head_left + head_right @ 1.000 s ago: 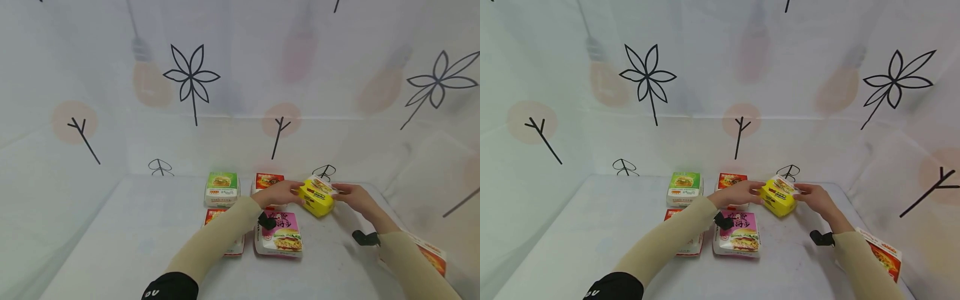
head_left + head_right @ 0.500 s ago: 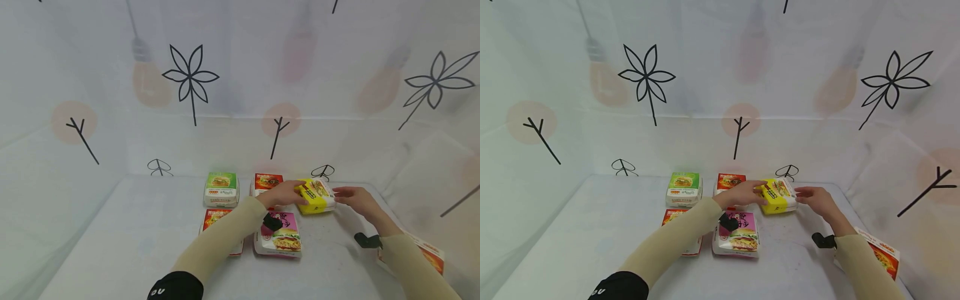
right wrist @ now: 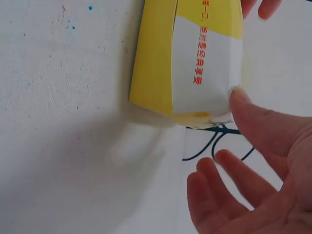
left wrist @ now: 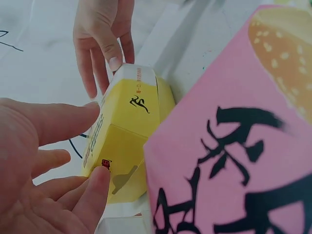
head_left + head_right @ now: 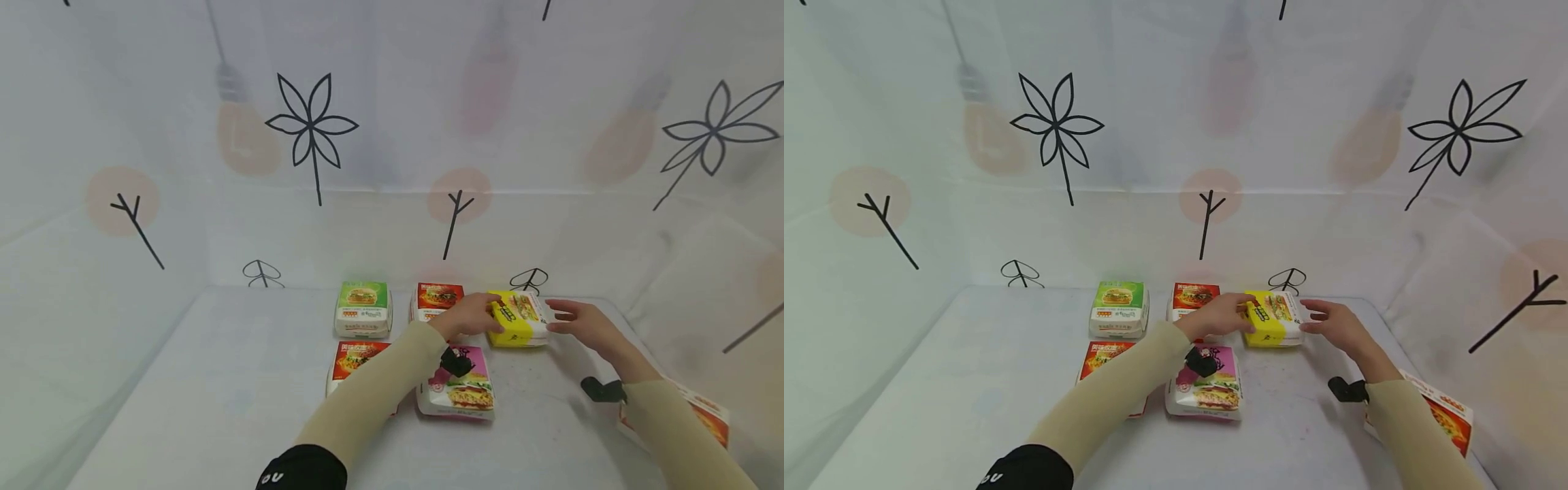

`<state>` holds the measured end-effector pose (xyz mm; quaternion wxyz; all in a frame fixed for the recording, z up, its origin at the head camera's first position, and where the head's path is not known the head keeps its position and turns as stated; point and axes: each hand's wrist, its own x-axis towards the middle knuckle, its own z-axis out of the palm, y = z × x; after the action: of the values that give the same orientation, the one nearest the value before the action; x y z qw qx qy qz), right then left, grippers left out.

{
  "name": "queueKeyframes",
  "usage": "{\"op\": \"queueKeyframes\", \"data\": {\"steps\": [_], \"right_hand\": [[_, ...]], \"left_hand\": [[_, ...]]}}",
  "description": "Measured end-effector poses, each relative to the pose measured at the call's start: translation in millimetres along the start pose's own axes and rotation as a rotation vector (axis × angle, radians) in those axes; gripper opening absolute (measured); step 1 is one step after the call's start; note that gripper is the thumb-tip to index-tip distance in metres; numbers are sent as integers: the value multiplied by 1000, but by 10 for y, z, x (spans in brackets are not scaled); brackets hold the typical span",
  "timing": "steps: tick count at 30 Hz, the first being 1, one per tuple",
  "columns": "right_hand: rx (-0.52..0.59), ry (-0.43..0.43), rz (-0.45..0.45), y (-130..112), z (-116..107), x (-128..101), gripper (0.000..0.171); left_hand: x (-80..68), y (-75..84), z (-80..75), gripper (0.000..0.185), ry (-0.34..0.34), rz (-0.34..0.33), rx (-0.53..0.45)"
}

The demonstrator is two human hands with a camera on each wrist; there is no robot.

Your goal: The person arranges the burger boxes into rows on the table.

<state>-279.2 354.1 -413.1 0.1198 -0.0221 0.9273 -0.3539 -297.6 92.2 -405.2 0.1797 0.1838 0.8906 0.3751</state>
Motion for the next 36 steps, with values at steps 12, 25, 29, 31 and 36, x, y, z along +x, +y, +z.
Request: {"op": "queueKeyframes", "data": {"steps": [12, 25, 29, 31, 36], "right_hand": [[-13, -87, -216, -14, -16, 19, 80], [-59, -138, -182, -124, 4, -33, 76], [-77, -134, -179, -130, 12, -52, 76], [-90, -127, -176, -123, 19, -58, 76], [-103, -106, -154, -116, 45, -64, 78]], "left_hand": [[-3, 1, -21, 57, -19, 26, -32], [-11, -32, -88, 64, -29, 91, 13], [-52, -32, -153, 61, -22, 125, 29], [-76, -21, -182, 57, -22, 142, 25], [-135, 16, -208, 49, -51, 149, 6]]}}
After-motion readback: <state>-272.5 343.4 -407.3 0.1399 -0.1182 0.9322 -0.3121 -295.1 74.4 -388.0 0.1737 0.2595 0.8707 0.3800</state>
